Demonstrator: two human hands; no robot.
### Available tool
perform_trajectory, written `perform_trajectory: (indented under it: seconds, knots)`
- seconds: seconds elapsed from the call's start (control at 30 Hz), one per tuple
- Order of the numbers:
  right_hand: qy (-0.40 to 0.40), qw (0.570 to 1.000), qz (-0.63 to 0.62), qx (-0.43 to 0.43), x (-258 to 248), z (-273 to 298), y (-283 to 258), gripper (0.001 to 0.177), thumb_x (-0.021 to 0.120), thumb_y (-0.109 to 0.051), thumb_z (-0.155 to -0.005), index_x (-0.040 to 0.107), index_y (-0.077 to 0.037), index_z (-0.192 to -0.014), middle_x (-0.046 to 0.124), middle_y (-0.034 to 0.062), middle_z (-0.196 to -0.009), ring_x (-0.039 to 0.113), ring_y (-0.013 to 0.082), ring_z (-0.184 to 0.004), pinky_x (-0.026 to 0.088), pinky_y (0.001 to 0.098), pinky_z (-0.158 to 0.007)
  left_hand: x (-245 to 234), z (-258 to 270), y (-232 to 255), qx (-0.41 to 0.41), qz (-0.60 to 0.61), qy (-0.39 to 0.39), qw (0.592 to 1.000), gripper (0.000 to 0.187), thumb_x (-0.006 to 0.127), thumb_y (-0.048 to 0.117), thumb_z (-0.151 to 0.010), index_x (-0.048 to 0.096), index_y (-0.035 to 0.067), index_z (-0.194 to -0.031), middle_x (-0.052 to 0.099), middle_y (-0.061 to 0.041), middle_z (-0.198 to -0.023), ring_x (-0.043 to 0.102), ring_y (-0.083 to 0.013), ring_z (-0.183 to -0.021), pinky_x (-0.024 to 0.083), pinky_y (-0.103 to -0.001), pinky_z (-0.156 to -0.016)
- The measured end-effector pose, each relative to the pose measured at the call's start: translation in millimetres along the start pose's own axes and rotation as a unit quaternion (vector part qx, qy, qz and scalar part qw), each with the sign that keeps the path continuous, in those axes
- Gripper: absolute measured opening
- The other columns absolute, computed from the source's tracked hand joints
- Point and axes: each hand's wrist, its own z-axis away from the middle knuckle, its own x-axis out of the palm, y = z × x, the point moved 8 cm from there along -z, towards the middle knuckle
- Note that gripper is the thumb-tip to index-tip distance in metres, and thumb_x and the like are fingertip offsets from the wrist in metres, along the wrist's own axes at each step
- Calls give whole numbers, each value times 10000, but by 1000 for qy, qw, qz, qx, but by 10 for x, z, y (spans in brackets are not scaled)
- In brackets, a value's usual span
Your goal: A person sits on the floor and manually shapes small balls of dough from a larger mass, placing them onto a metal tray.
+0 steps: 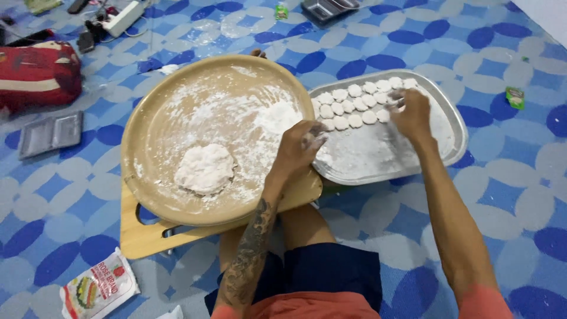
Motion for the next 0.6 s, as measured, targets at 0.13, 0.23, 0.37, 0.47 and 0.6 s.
perform_trajectory:
  seconds: [0.13, 0.23, 0.37, 0.47, 0.6]
  knots:
    - [-12, 986, -132, -101, 114, 11, -1174, 260, 856, 17, -843, 744, 45, -1076, 716, 232, -953, 711, 376, -791, 579, 414, -579, -718, 222, 186, -39, -33, 15, 999, 252, 747, 50, -882, 715, 55, -1132, 729, -167, -1001, 729, -350, -926, 619, -382, -683]
    - [-51, 960, -234, -145, 308, 97, -2064, 229, 817, 84, -813, 740, 72, -1028, 719, 262, -947, 699, 400, -784, 575, 408, -587, -1301, 439, 87, -58, -81, 42, 994, 276, 741, 38, -893, 694, 37, -1165, 712, -203, -1030, 710, -384, -944, 617, -414, -692]
    - [-123, 918, -304, -224, 831, 338, -2966, 207, 817, 50, -796, 737, 55, -987, 738, 231, -926, 710, 345, -745, 578, 388, -560, -2072, 776, 51, -68, -162, 99, 979, 257, 755, 60, -901, 695, 31, -1149, 704, -186, -1015, 705, -363, -939, 611, -394, -686]
    - [-181, 905, -299, -244, 1125, 468, -3481, 208, 795, 23, -799, 732, 31, -997, 744, 201, -952, 726, 332, -787, 597, 387, -610, -2467, 1040, -63, -84, -217, 135, 963, 217, 756, 110, -916, 710, 62, -1122, 711, -141, -990, 709, -338, -938, 606, -386, -699]
    - [-232, 907, -259, -238, 1379, 471, -3865, 252, 720, 28, -854, 685, 73, -1100, 715, 266, -997, 716, 433, -906, 606, 471, -699, -2531, 1245, -168, -25, -278, 147, 949, 218, 735, 172, -948, 694, 56, -1128, 699, -186, -1016, 668, -401, -1007, 550, -484, -881]
